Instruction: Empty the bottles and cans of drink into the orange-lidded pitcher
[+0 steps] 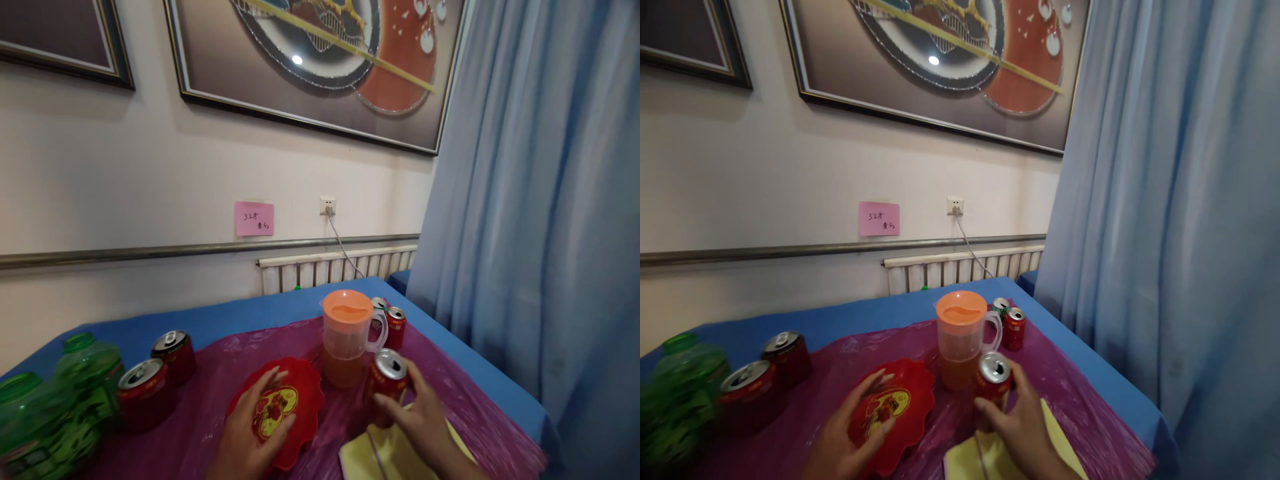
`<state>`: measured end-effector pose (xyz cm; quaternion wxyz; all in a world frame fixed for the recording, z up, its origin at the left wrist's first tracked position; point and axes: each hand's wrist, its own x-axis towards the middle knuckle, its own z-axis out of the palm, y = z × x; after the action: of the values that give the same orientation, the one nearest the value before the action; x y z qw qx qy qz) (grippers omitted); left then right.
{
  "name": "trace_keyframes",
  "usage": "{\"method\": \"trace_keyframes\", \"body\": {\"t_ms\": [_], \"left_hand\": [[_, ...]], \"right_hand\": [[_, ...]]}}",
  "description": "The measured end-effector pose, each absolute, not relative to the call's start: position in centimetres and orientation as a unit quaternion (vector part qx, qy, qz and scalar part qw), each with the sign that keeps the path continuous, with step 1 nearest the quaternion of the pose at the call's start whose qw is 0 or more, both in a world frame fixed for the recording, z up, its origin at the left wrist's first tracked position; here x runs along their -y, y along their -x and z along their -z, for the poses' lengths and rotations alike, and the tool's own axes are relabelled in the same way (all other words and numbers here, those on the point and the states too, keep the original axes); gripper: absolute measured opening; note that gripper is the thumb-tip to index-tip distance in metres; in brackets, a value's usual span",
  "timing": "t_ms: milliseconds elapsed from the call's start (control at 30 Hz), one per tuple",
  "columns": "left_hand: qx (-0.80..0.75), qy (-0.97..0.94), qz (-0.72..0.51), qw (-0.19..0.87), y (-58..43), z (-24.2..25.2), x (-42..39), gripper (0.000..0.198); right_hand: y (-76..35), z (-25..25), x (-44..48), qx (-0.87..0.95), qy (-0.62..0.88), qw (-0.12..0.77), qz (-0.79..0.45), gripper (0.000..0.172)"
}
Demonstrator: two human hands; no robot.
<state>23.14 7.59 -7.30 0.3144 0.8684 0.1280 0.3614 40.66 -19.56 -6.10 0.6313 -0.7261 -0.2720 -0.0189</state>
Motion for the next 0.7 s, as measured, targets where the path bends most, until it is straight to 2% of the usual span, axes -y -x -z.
{"method": "trace_keyframes", "body": {"t_ms": [200, 400, 700], "left_hand": [[-0.181, -0.833, -0.420, 0.310, -23.6, 6.9, -8.4, 0.047], [-0.208, -0.819, -0.444, 0.299, -23.7, 6.6, -9.2, 0.046], [-0.229, -0.800, -0.454, 0.319, -23.8, 7.5, -10.5, 0.047]], "right_hand": [[-50.6, 9.0, 23.6, 0.166, 0.800, 0.569, 0.093, 0.070], [-55.8, 11.0, 22.7, 0.135, 0.823, 0.538, 0.122, 0.065], [-56.6, 12.8, 22.1, 0.122, 0.841, 0.509, 0.135, 0.060]]}}
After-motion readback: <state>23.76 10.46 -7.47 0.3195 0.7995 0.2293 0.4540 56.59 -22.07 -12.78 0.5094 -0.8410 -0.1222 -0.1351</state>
